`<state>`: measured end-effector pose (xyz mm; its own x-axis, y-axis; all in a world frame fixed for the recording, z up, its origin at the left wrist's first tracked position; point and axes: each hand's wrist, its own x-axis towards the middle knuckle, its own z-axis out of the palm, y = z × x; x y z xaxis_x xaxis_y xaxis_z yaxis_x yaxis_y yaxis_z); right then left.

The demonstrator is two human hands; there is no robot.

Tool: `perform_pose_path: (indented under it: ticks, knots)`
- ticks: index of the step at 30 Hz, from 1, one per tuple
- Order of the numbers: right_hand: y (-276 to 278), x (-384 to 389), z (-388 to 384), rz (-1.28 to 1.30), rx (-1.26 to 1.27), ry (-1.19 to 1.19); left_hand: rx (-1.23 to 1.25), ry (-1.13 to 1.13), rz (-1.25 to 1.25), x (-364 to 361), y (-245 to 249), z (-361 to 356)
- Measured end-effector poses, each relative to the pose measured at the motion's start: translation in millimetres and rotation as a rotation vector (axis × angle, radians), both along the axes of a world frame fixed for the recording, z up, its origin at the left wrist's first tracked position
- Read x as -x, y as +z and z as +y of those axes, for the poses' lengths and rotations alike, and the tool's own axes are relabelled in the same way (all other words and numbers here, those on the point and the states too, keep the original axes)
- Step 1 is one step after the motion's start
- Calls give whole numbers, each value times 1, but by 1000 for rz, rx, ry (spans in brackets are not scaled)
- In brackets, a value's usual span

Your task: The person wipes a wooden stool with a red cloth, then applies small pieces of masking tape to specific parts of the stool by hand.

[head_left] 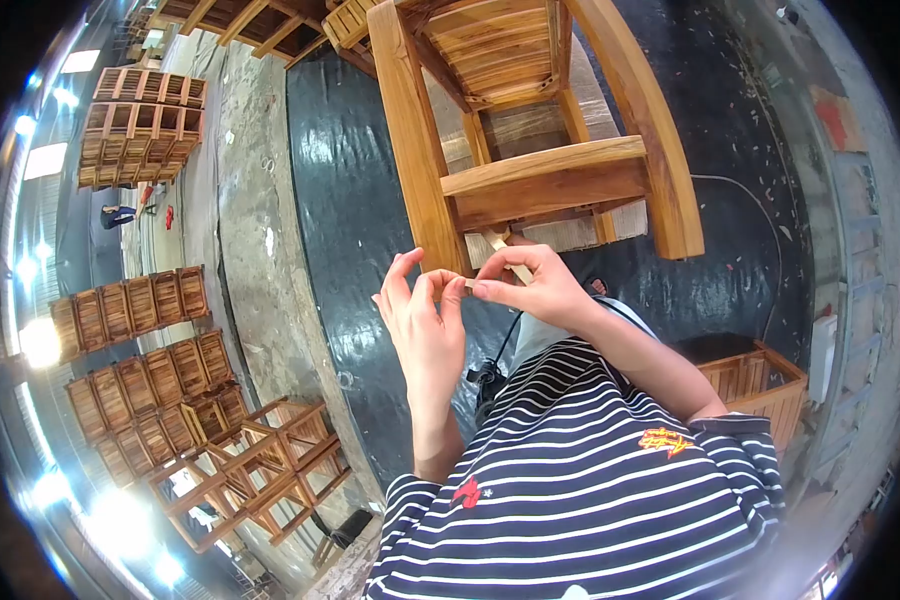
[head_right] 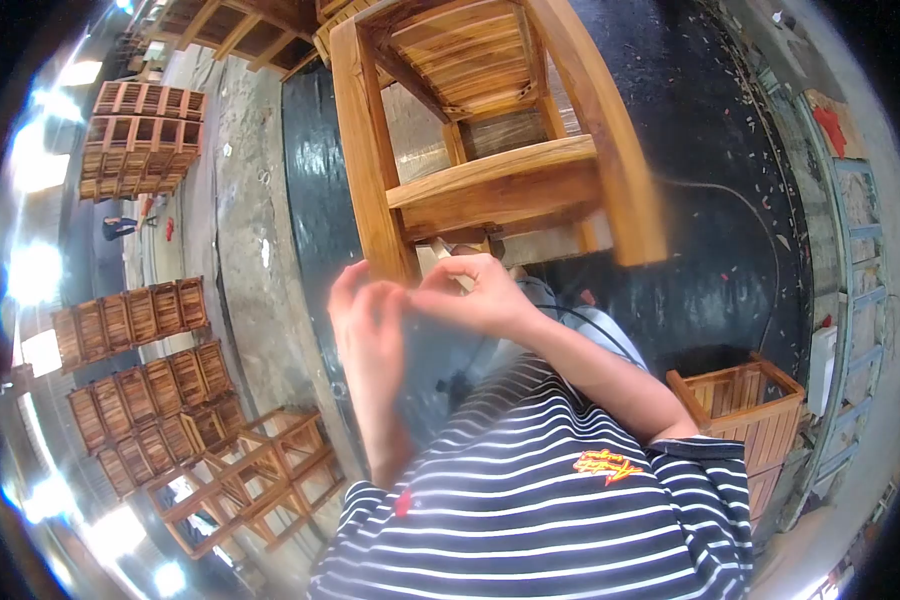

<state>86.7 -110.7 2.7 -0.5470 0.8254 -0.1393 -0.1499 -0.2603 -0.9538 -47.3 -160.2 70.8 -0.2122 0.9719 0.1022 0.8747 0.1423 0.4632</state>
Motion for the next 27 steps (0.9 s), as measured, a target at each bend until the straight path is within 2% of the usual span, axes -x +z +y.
perform_pose_path:
  ticks: [3,6,11,16,23,27]
  knots:
    - [-3,7,2,-102,11,-18,52,53,-7,5,-2,-1]
    - [-6,13,1,-9,123,15,80,77,-34,8,-4,-2]
    - [-4,17,-1,-12,220,4,17,69,10,7,-11,0]
    - [-11,19,-2,25,215,10,-73,53,-91,7,-14,-1]
    - [-15,19,-2,-70,239,28,-69,78,-174,16,-20,-2]
    - [-27,19,-4,-53,206,-3,-82,123,-364,19,-28,-2]
